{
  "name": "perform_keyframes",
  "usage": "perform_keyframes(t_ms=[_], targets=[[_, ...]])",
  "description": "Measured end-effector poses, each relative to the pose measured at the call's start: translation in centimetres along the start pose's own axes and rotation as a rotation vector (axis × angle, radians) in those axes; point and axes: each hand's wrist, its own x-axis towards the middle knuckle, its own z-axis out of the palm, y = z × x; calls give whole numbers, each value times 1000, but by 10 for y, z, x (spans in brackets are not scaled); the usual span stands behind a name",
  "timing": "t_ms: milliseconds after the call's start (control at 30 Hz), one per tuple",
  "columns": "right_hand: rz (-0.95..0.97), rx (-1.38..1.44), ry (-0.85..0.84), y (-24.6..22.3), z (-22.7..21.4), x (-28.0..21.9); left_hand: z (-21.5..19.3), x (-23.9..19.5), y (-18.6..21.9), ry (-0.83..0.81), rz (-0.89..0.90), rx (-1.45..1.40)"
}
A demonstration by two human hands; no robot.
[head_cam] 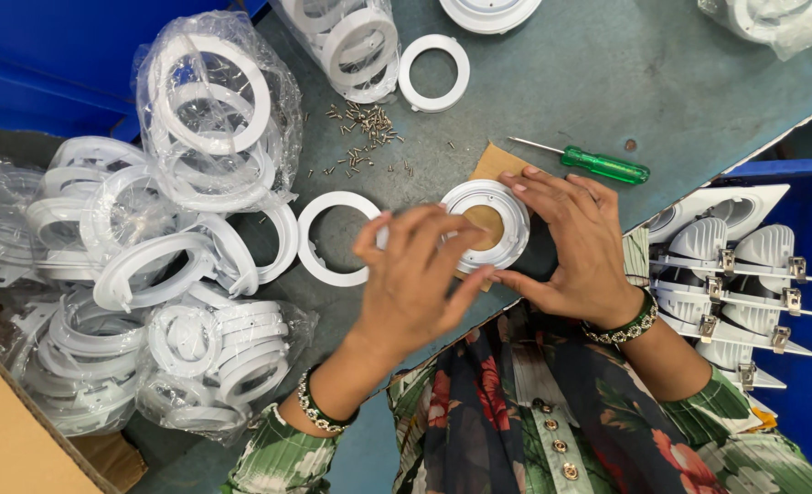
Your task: The person assembles light bulb fixtures by hand and using a screwdriver. They pick up white plastic rings, align them on a piece of cardboard, and secure components together with small screws.
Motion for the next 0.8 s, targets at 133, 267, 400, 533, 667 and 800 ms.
perform_keyframes(t_ms=[133,267,400,533,667,800], targets=[[-13,-2,-3,2,1,-1,7,-4,5,-41,48,-9],[-7,-13,-2,0,0,0,8,-4,5,-47,69,-19],[-25,45,29,-1,-3,0,-7,2,-10,-24,26,-1],[-21,272,145,6,-2,-6,-40,16,-45,122,-97,240],[9,331,304,14,10,-20,-50,27,-62,114,-137,256],[21,348,451,21,26,-32,-27,34,-58,63,-99,277]])
